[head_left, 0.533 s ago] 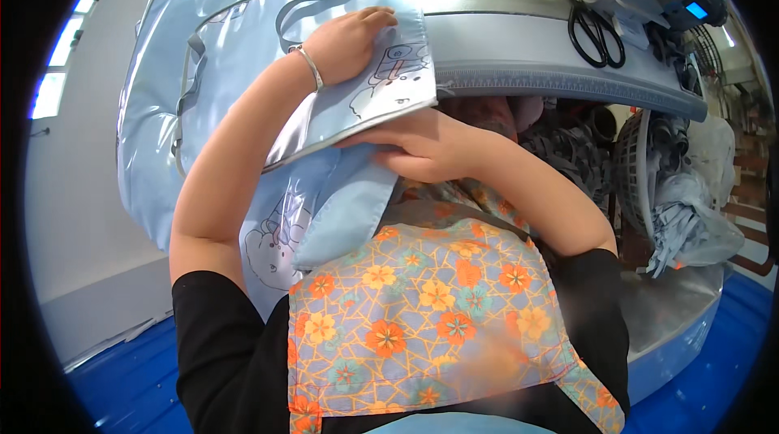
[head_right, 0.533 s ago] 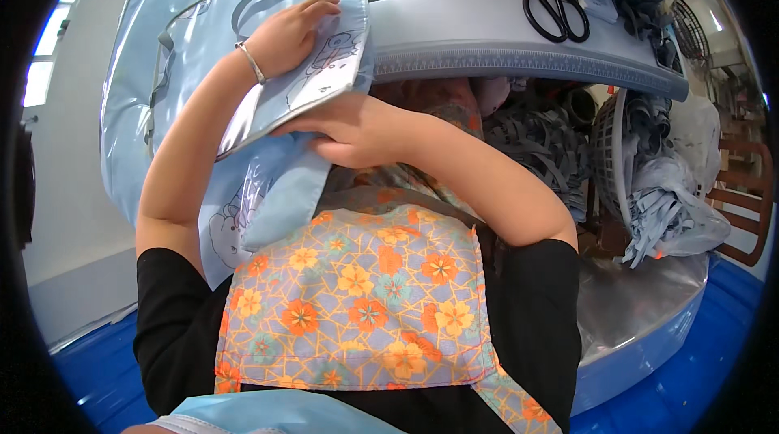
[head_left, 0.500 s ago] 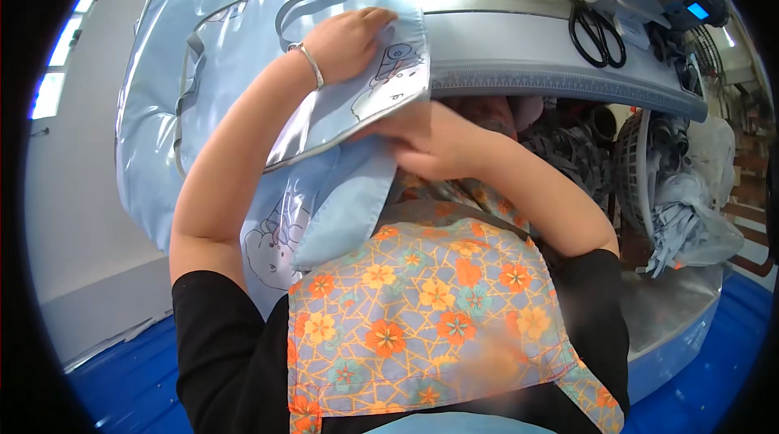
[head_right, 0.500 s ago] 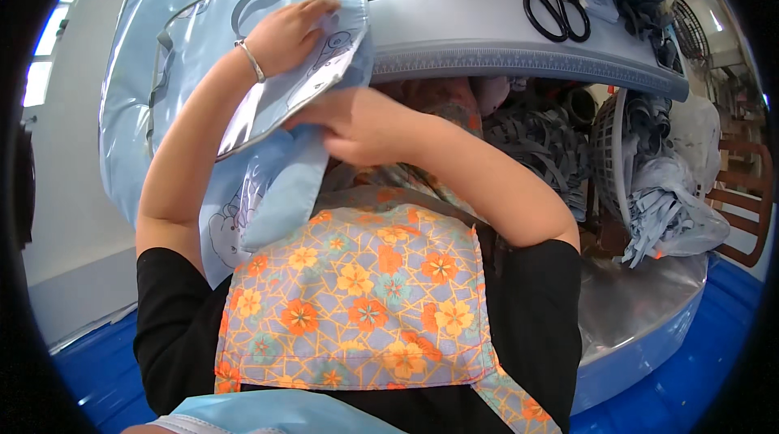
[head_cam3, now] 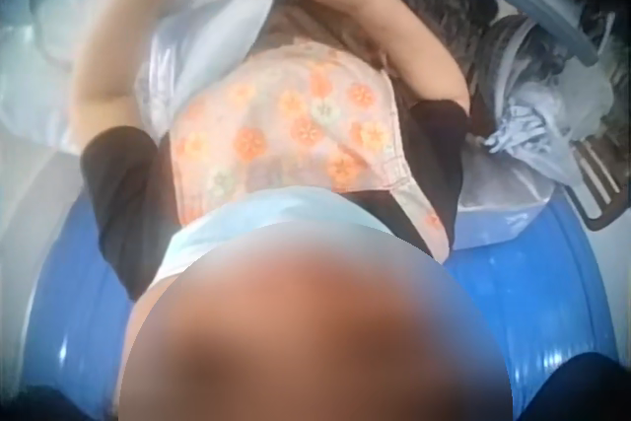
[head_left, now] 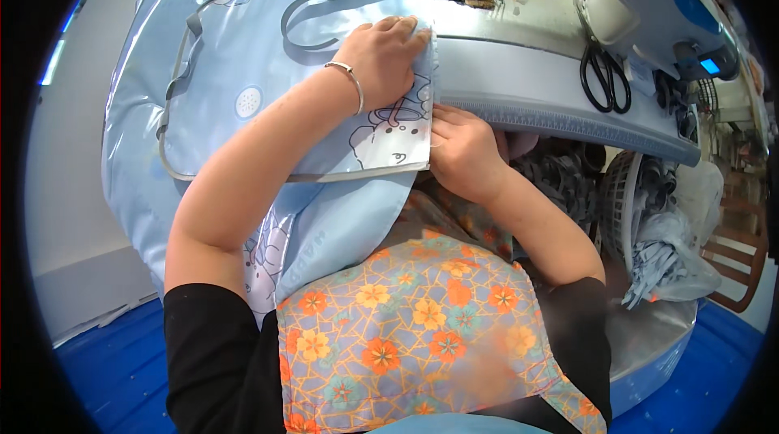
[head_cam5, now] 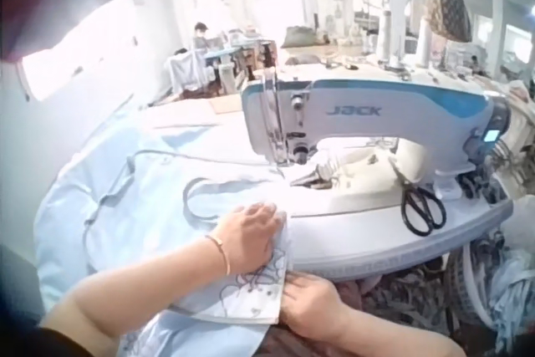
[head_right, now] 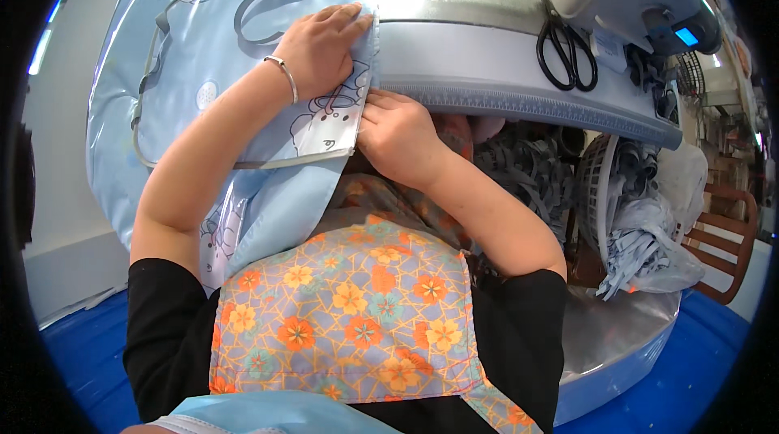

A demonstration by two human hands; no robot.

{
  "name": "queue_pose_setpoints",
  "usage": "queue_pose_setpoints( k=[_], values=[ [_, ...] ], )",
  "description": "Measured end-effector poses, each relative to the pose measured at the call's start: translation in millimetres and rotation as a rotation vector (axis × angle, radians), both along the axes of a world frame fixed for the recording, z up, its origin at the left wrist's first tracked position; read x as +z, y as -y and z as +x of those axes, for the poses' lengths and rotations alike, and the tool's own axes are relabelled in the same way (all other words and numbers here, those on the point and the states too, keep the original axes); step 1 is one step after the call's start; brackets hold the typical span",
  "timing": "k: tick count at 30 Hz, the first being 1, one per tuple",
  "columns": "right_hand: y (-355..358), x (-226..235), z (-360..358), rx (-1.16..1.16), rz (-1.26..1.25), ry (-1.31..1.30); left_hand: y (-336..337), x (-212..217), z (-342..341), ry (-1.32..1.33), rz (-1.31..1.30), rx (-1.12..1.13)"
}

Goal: Sewing and assembling light blue fabric bags using a sewing machine.

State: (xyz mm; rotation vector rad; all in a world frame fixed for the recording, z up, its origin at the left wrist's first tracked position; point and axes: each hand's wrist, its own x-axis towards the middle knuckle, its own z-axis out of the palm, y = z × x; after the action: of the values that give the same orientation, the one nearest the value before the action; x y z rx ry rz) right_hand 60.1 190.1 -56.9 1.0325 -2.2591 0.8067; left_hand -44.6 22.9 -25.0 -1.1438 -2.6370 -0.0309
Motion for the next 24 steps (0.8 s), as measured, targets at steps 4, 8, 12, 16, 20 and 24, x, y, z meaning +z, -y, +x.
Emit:
queue_pose_setpoints(
  k=[4,8,12,16,20,24],
  values=[
    [-2,6,-6,-0.018,-0.075,0.156,-5,12,-9,0.1,-0.026,0.02],
    [-6,10,-19,0.009,-0.062,0.251,-6,13,-21,0.128,-0.037,0.016],
    [-5,15,-35,0.017,-0.127,0.265,-4,14,-33,0.083,-0.01,0.022],
    [-9,18,-48,-0.042,-0.089,0.341,-5,18,-36,0.041,-0.08,-0.019],
    [-10,22,-65,-0.018,-0.08,0.343,-2,13,-47,0.019,0.022,-0.004],
    [-11,26,-76,-0.022,-0.121,0.396,23,27,-53,0.101,-0.026,-0.004]
  ],
)
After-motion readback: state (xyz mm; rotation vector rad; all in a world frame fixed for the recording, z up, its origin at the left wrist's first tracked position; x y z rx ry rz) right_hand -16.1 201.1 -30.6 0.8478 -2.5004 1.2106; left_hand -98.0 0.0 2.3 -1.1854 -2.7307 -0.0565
